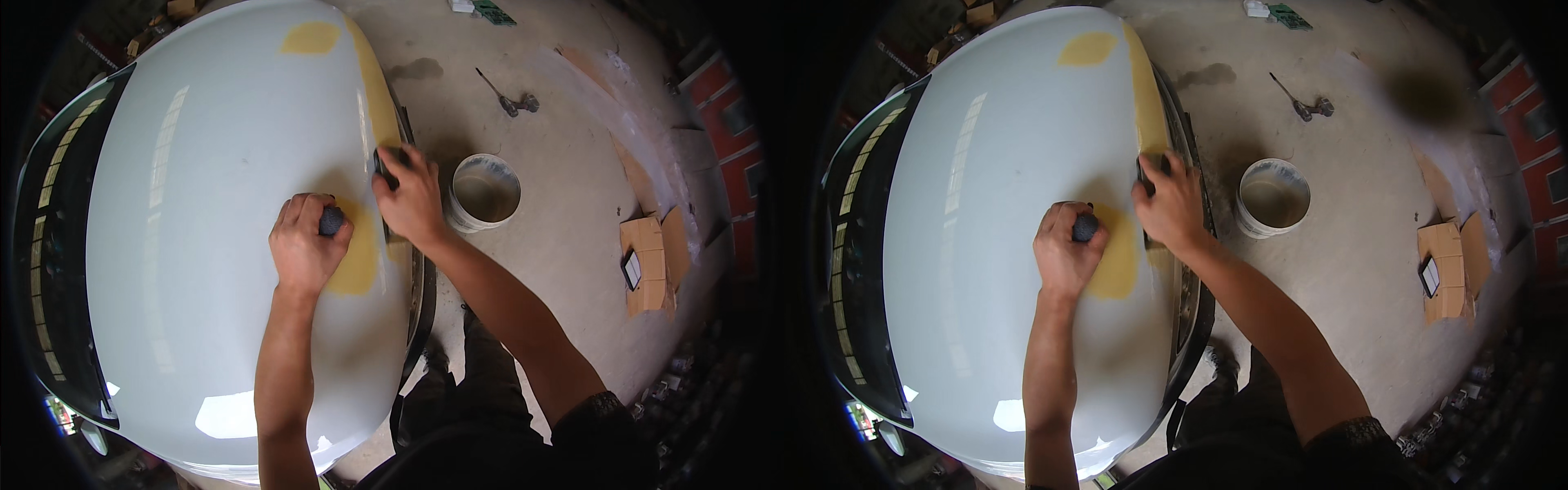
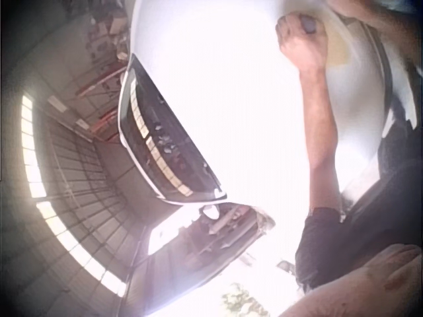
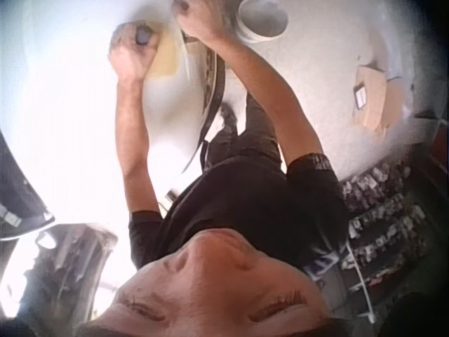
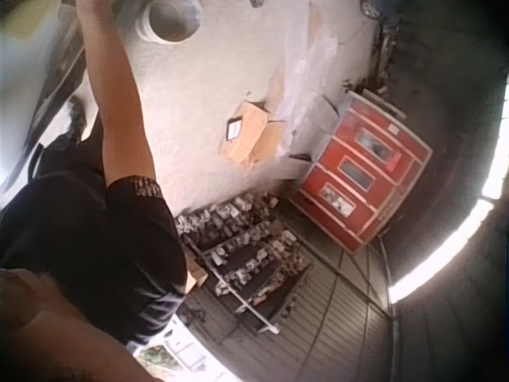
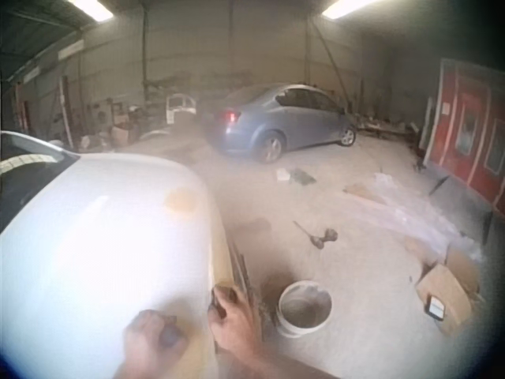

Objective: The person sands the hood of a white car using a sanding block and a cloth, repeatedly dipping the block into a bucket of water. The person wipes the surface and continues sanding different areas of the hood.

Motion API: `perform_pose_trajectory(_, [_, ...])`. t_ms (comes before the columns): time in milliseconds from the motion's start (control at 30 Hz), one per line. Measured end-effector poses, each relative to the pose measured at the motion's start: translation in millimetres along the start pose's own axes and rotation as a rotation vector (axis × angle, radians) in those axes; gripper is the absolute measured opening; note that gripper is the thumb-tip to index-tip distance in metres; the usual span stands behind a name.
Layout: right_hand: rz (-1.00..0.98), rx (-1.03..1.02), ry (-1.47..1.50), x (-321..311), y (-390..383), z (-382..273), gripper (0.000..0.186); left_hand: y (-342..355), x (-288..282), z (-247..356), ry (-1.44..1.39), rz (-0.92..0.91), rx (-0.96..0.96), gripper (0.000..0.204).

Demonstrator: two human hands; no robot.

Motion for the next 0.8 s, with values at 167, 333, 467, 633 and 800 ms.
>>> perform_pose_trajectory(167, [0.075, 0.222, -0.155, 10, 23, 18, 0.047, -2, -1, 2, -0.031, -0.031, 0.051, 0.024])
perform_pose_trajectory(333, [0.179, -0.067, 0.0, -67, -70, -62, 0.049, -7, 0, 0, -0.081, -0.099, -0.029, 0.013])
perform_pose_trajectory(467, [0.015, 0.183, -0.086, -45, -27, -41, 0.047, -7, 2, 1, -0.081, -0.127, -0.065, 0.009])
perform_pose_trajectory(633, [0.108, 0.145, -0.118, -33, 3, -29, 0.046, -5, 1, -6, -0.046, -0.141, -0.157, 0.007])
perform_pose_trajectory(800, [0.101, -0.008, -0.105, -43, -57, -38, 0.048, -4, 2, -6, -0.088, -0.138, -0.147, 0.008])
Point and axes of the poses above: each hand's wrist, its own y-axis towards the middle knuckle, its own x-axis out of the palm, z = x × y, the point moved 8 cm from there along y, towards the middle knuckle, and after that the axes turned 7 degrees about -x, right-handed, at the moved point
